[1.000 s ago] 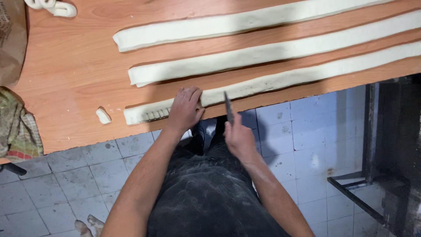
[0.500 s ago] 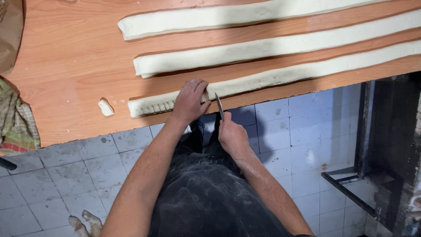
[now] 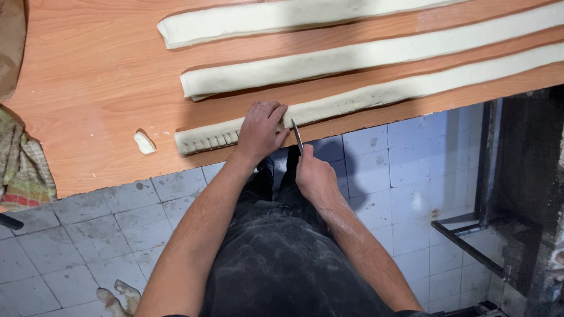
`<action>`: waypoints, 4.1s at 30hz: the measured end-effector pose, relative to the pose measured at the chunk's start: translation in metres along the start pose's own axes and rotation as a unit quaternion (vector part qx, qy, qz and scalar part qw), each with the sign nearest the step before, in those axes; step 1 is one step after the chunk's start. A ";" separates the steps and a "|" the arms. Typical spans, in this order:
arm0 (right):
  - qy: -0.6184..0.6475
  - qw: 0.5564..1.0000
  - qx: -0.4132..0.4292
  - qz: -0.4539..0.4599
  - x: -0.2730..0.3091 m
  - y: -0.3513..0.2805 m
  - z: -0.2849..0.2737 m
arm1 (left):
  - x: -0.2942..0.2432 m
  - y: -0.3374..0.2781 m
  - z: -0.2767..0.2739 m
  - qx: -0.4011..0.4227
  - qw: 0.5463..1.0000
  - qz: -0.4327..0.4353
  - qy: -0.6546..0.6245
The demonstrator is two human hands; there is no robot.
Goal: Cutting and shaping strips of dough on a bakery workbench using a knife and a specialized cutter guide.
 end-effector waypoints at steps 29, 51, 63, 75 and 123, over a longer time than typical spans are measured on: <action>-0.024 0.999 0.017 -0.016 -0.021 -0.002 -0.001 | -0.010 0.005 0.001 0.006 1.000 -0.003 0.013; -0.048 0.997 0.059 -0.014 -0.056 0.017 0.015 | -0.011 0.011 0.021 -0.003 0.999 -0.009 0.042; -0.064 0.997 0.048 0.004 -0.033 0.021 -0.023 | -0.022 0.024 0.026 0.017 0.999 -0.006 0.038; -0.027 0.998 0.054 -0.010 -0.080 0.014 0.010 | -0.027 0.030 0.026 0.024 0.999 0.009 0.044; -0.022 0.996 0.084 0.031 -0.100 0.056 -0.001 | -0.047 0.045 0.051 0.010 0.999 -0.002 0.034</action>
Point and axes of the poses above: each hand's wrist, its own y-axis towards the middle knuckle, its own z-axis out of the palm, x = y × z, the point moved 3 cm from there along y, towards the middle knuckle, and after that the axes turned 3 degrees about y, right-handed, at the moved point
